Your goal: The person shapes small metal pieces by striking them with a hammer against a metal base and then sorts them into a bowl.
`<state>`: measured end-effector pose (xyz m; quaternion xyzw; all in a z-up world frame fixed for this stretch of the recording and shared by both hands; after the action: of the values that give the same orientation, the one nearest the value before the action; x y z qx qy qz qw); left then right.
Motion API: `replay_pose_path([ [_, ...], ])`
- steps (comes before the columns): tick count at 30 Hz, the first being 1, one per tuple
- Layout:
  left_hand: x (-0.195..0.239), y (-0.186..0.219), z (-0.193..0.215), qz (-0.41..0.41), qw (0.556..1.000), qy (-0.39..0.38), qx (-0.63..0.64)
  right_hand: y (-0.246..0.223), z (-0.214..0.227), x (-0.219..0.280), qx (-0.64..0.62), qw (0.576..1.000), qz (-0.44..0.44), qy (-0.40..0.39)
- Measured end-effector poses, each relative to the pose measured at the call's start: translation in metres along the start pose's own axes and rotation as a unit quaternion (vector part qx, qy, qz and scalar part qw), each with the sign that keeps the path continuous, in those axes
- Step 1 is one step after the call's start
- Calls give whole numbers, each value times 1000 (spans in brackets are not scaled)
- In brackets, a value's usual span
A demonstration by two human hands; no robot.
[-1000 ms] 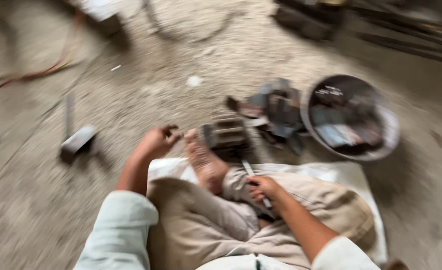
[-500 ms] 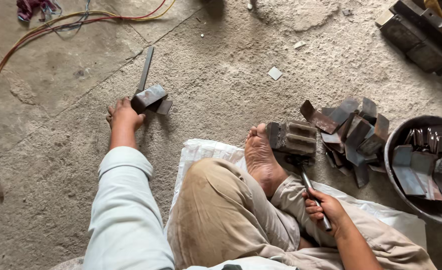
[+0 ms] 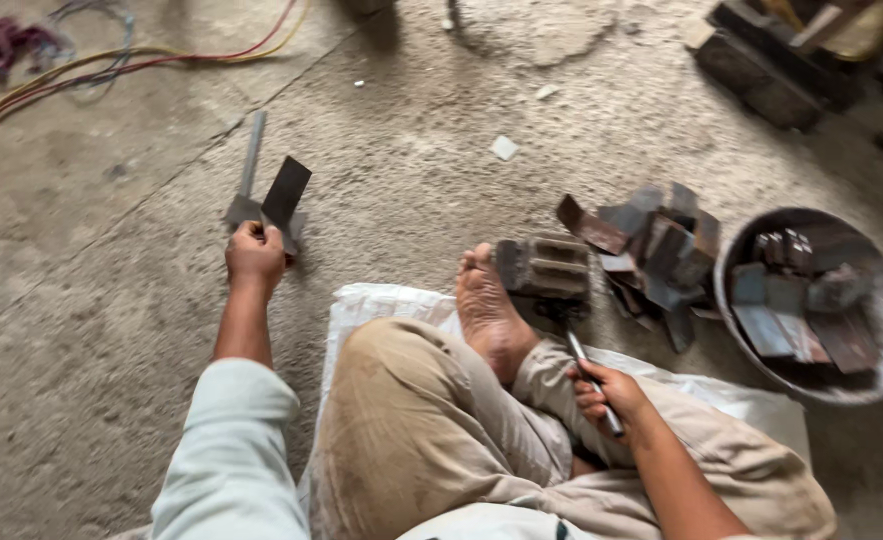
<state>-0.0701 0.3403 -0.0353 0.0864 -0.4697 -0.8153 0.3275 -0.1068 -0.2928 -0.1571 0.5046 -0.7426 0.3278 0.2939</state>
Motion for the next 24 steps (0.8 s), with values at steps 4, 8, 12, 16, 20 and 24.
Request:
replay_pose_path([
  [4, 45, 74, -50, -59, 981, -140, 122, 5, 12, -23, -2, 999, 9, -46],
  [8, 88, 156, -130, -129, 963, -229, 65, 14, 15, -33, 14, 999, 39, -19],
  [12, 115, 198, -233, -131, 950, -283, -9, 21, -12, -20, -5, 999, 52, 1],
  [16, 122, 204, -275, -227, 949, -193, -100, 31, -41, 21, -51, 996, 75, 5],
  [20, 125, 191, -268, -169, 963, -172, -119, 29, -64, 64, 48, 981, 175, 74],
  [24, 139, 184, -263, -158, 936, -222, -224, 10, -88, 99, 261, 887, 346, 161],
])
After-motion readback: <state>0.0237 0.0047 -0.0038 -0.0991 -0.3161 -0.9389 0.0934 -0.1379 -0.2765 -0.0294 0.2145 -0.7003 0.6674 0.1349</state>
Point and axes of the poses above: each hand's wrist, its own x-axis away from the middle knuckle, its own z-axis out of the back of the hand, y = z × x, the point moved 4 cm from there along -x, towards the middle knuckle, and after that the axes turned 7 degrees about -y, right-handed, at the moved point
